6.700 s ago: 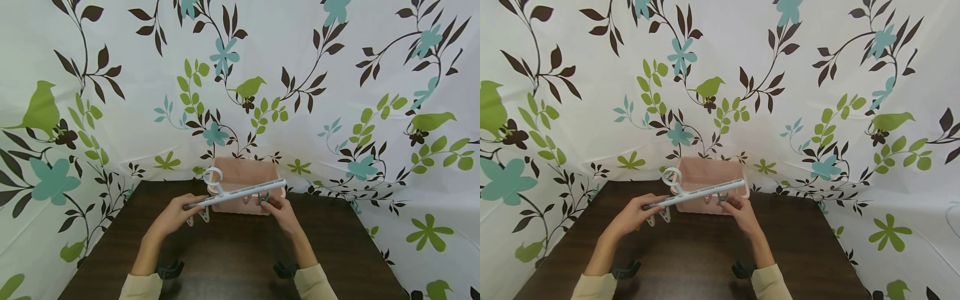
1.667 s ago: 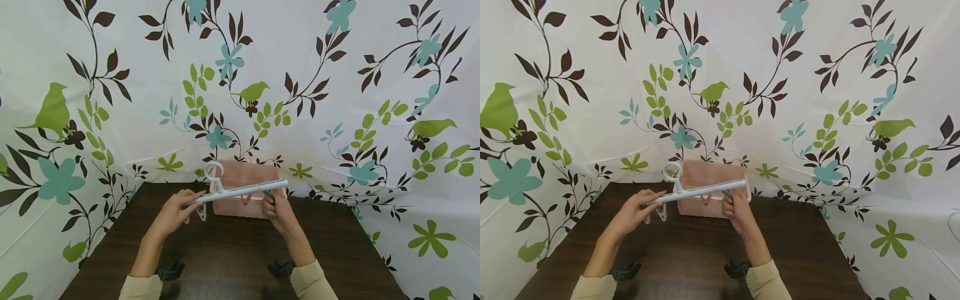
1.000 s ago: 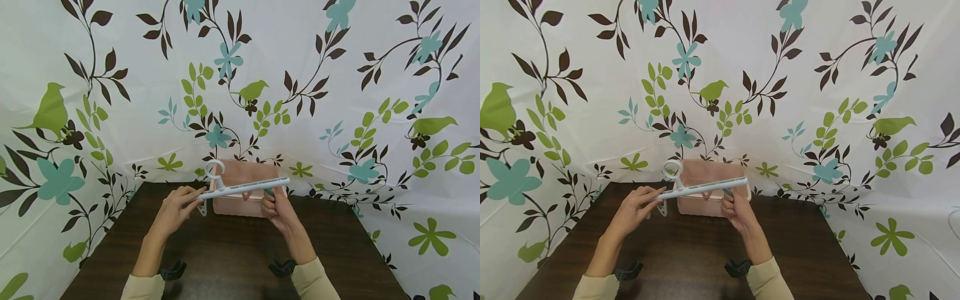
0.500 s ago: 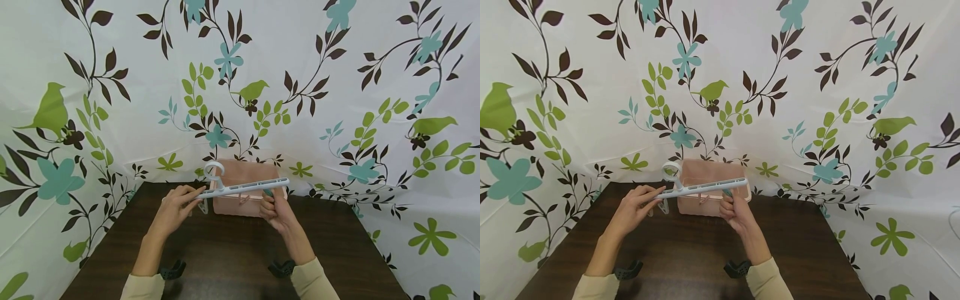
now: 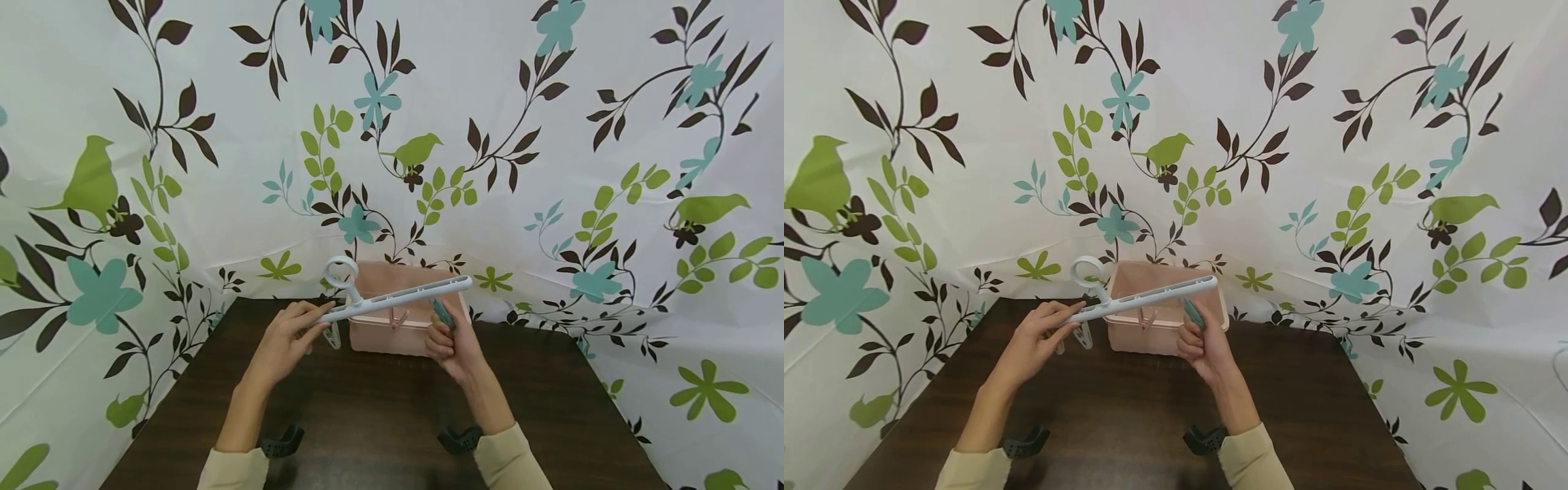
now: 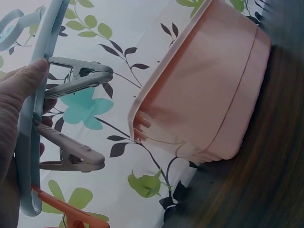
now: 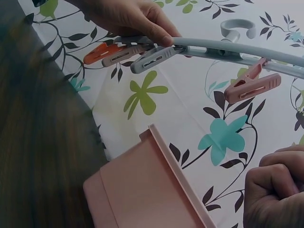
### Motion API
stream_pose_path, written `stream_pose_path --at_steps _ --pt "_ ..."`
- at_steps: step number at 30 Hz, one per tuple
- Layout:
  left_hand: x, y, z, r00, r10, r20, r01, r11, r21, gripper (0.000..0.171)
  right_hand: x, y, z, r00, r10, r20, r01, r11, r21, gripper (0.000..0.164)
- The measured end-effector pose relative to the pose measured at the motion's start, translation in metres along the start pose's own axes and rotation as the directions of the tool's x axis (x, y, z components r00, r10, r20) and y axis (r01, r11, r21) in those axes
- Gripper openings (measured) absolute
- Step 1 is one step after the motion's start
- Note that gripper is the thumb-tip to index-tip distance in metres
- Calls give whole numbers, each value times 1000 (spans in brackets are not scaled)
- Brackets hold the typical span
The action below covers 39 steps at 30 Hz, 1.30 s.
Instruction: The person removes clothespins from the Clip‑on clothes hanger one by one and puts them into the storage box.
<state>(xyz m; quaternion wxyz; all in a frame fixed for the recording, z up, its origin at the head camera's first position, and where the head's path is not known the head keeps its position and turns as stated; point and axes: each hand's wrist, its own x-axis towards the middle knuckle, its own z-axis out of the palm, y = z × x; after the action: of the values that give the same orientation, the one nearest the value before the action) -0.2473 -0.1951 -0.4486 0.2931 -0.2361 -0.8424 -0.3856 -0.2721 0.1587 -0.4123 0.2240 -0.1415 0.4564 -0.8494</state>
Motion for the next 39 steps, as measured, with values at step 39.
stream_pose_path --at_steps 39 --pt "3 -1 3 996 -53 68 53 999 -6 45 40 -16 -10 918 -270 -292 -18 705 -709 27"
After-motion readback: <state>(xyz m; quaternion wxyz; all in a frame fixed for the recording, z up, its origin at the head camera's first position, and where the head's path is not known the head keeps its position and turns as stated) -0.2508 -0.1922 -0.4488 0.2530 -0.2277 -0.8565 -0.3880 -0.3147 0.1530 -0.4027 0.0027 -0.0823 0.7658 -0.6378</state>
